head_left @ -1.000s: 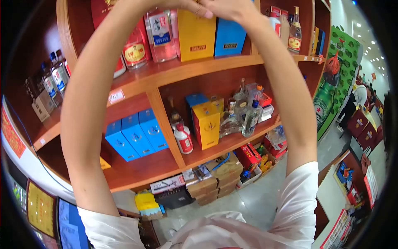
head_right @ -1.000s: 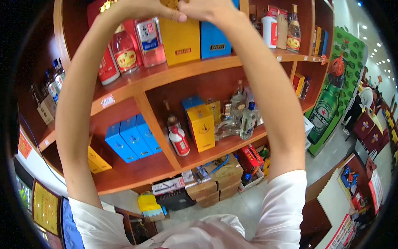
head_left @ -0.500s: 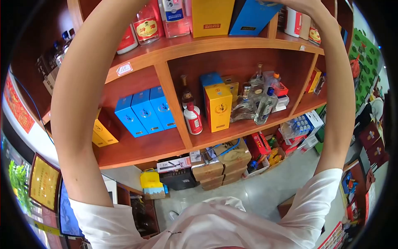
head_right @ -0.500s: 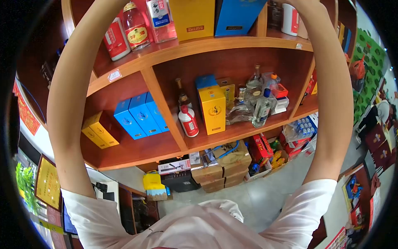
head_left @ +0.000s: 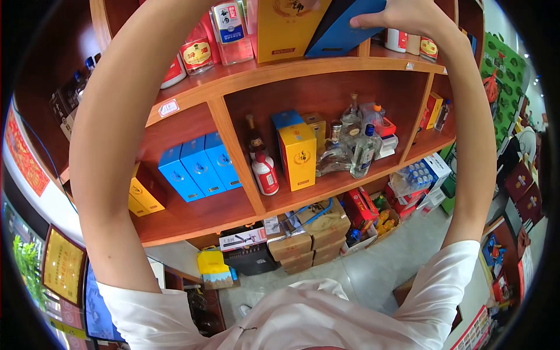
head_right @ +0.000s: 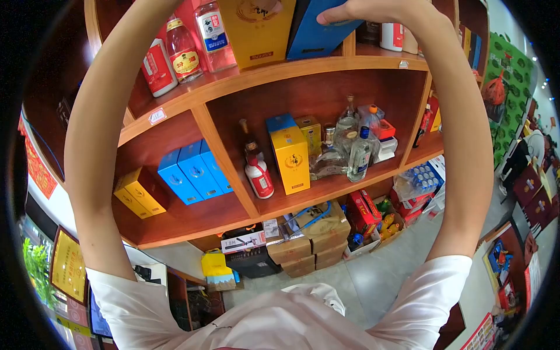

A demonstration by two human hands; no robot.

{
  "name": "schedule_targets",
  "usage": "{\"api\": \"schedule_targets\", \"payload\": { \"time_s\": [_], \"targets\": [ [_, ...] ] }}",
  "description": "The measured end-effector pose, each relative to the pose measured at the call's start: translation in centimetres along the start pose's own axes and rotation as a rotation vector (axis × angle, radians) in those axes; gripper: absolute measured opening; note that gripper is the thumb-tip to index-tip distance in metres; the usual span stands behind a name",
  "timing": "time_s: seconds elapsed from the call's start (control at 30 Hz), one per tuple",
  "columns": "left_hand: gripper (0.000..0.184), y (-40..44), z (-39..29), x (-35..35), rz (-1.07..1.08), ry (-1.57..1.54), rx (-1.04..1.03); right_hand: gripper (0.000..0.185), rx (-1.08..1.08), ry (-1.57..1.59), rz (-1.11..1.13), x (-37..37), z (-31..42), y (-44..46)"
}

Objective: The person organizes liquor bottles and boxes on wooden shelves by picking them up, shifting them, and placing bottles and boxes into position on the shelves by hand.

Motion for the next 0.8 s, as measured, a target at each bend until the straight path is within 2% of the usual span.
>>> {"api": "schedule_targets", "payload": {
  "time_s": [0.13, 0.23, 0.37, 0.4, 0.43, 0.47, 0.53, 0.6, 0.67, 0.7, 0.77, 0.8],
  "targets": [
    [0.112, -1.6, -1.1, 0.5, -0.071, 0.016, -0.040, 0.119, -0.035, -0.086, 0.005, 1.2, 2.2, -1.0],
    [0.106, -4.2, -2.2, 1.6, -0.131, -0.011, -0.069, 0.115, 0.039, -0.172, -0.045, 2.2, 4.5, -2.4],
    [0.101, -9.6, -2.2, 3.2, -0.382, -0.063, -0.184, 0.110, 0.015, -0.286, -0.087, 5.5, 8.5, -4.1],
    [0.101, -11.4, -2.0, 4.1, -0.392, -0.114, -0.188, 0.096, 0.045, -0.245, -0.197, 6.3, 9.0, -4.9],
    [0.101, -13.2, -1.9, 5.0, -0.401, -0.165, -0.192, 0.096, 0.044, -0.225, -0.217, 7.3, 9.3, -6.0],
    [0.092, -14.8, -1.5, 6.0, -0.412, -0.204, -0.180, 0.097, 0.043, -0.205, -0.237, 8.3, 9.6, -7.2],
    [0.074, -18.0, -0.8, 8.1, -0.434, -0.282, -0.158, 0.109, 0.013, -0.154, -0.173, 10.2, 11.1, -9.2],
    [0.057, -22.4, -2.0, 8.4, -0.447, -0.440, -0.089, 0.100, -0.103, -0.109, -0.130, 11.5, 13.0, -11.4],
    [0.059, -27.1, -2.6, 7.8, -0.465, -0.445, -0.120, 0.085, -0.161, 0.018, -0.042, 11.9, 15.9, -13.2],
    [0.060, -29.4, -2.8, 7.4, -0.464, -0.422, -0.141, 0.101, -0.157, 0.074, 0.080, 11.7, 16.0, -15.4],
    [0.062, -33.4, -2.7, 6.1, -0.409, -0.395, -0.158, 0.098, -0.083, 0.245, 0.239, 10.3, 19.6, -16.3],
    [0.064, -34.9, -2.3, 5.0, -0.290, -0.456, -0.117, 0.097, -0.024, 0.344, 0.312, 9.5, 21.7, -16.1]
  ]
}}
Point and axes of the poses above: each hand's wrist, its own y-axis towards the middle knuckle, its own x-axis out of the back of the hand, z = x × y, the point moved 5 cm from there along y, towards the middle knuckle, and after that the axes turned 11 degrees about -z, right-handed, at the moved point
